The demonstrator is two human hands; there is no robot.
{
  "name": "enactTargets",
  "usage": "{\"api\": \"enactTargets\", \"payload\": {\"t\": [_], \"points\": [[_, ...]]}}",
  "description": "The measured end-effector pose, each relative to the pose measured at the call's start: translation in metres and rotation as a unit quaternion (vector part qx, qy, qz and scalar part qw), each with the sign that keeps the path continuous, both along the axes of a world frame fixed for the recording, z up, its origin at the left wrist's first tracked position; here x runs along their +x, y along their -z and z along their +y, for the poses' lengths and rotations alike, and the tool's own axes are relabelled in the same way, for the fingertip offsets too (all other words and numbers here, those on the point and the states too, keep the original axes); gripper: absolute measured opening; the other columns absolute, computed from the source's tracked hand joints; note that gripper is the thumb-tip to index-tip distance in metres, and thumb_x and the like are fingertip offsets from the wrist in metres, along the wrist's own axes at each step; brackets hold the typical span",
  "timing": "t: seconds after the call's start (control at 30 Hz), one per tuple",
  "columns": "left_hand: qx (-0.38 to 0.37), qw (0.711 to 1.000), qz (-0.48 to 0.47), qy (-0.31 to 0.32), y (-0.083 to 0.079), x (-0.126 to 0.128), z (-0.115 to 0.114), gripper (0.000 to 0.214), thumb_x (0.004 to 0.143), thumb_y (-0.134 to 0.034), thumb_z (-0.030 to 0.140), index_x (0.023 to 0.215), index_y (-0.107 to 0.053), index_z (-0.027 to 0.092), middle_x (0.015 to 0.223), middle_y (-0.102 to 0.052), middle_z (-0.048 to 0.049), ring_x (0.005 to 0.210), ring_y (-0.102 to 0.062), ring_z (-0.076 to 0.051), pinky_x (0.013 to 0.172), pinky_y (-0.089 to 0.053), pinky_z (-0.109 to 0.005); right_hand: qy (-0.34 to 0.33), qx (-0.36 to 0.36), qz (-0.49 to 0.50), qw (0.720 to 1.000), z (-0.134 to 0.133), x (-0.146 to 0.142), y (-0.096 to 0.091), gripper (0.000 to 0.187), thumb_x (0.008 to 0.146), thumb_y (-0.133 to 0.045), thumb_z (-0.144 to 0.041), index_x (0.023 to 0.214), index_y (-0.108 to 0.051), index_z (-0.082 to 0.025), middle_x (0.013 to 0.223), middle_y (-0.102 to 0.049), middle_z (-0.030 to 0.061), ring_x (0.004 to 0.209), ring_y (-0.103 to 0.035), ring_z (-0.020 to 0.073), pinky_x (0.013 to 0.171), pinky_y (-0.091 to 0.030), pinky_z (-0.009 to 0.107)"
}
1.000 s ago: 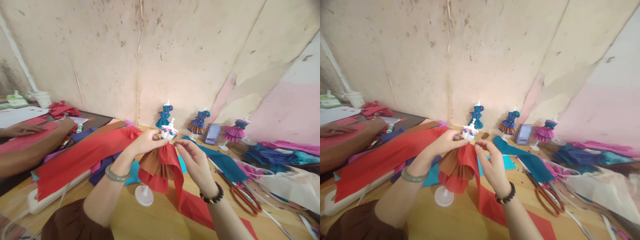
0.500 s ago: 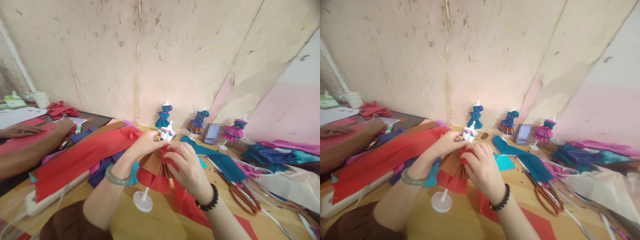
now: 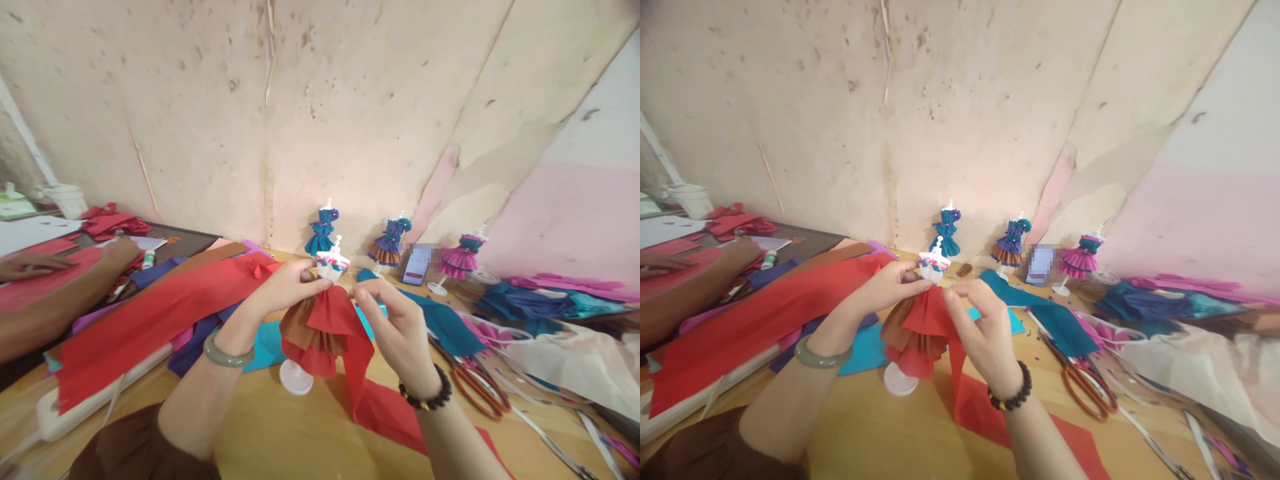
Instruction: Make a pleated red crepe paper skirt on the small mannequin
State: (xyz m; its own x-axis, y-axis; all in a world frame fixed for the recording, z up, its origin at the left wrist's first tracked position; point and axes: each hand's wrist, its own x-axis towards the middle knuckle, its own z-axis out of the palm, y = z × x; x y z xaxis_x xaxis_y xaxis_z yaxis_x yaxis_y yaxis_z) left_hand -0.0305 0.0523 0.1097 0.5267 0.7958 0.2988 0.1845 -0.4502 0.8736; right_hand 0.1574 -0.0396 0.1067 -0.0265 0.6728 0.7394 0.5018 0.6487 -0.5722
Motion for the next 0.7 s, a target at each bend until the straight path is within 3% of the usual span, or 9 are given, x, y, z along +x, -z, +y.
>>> {"api": "enactTargets", "payload": {"t": [0.07,0.13,0.23,0.47,0.7], "points": [[-0.013,0.999,-0.010,0.031,0.001,0.001,0.000,0.037,0.084,-0.068,0.048,0.103,-0.062,0.017,0.076,-0.063,0.0006,0.068,-0.060,-0.014,0.056,-0.043,-0.023,0.013,-0.095,0.051,0.994,0.009,0.009,0.005,0.019,0.091,-0.061,-0.040,0.092,-0.069,-0.022,0.097,-0.075,0.0073,0.093,-0.067,0.0234,0.084,-0.051,0.039],[-0.019,0.998,-0.011,0.055,0.001,0.002,-0.002,0.037,0.086,-0.066,0.047,0.109,-0.062,0.018,0.092,-0.070,-0.0034,0.084,-0.066,-0.018,0.067,-0.049,-0.026,-0.036,-0.171,0.069,0.982,0.017,0.014,0.009,0.029,0.088,-0.063,-0.045,0.103,-0.068,-0.021,0.108,-0.074,0.0089,0.102,-0.067,0.0250,0.089,-0.051,0.040],[-0.014,0.997,-0.007,0.074,0.000,0.003,-0.005,0.037,0.088,-0.066,0.043,0.117,-0.061,0.020,0.112,-0.071,-0.0060,0.103,-0.066,-0.021,0.083,-0.052,-0.030,-0.086,-0.230,0.067,0.967,0.020,0.014,0.010,0.034,0.085,-0.065,-0.049,0.103,-0.068,-0.019,0.106,-0.075,0.0094,0.099,-0.068,0.0247,0.086,-0.053,0.039],[0.004,0.996,0.023,0.092,0.008,0.006,-0.001,0.041,0.090,-0.062,0.045,0.124,-0.059,0.021,0.116,-0.071,-0.0076,0.111,-0.065,-0.027,0.093,-0.051,-0.039,-0.049,-0.249,0.038,0.967,0.015,0.007,0.002,0.026,0.081,-0.066,-0.043,0.087,-0.068,-0.018,0.088,-0.074,0.0061,0.082,-0.067,0.0208,0.075,-0.050,0.033],[0.029,0.994,0.039,0.097,0.010,0.008,-0.002,0.035,0.091,-0.058,0.039,0.121,-0.059,0.021,0.109,-0.070,-0.0077,0.102,-0.066,-0.025,0.088,-0.052,-0.039,-0.013,-0.233,0.025,0.972,0.016,0.007,0.005,0.020,0.081,-0.063,-0.038,0.087,-0.068,-0.019,0.086,-0.073,0.0046,0.080,-0.066,0.0204,0.073,-0.048,0.032]]}}
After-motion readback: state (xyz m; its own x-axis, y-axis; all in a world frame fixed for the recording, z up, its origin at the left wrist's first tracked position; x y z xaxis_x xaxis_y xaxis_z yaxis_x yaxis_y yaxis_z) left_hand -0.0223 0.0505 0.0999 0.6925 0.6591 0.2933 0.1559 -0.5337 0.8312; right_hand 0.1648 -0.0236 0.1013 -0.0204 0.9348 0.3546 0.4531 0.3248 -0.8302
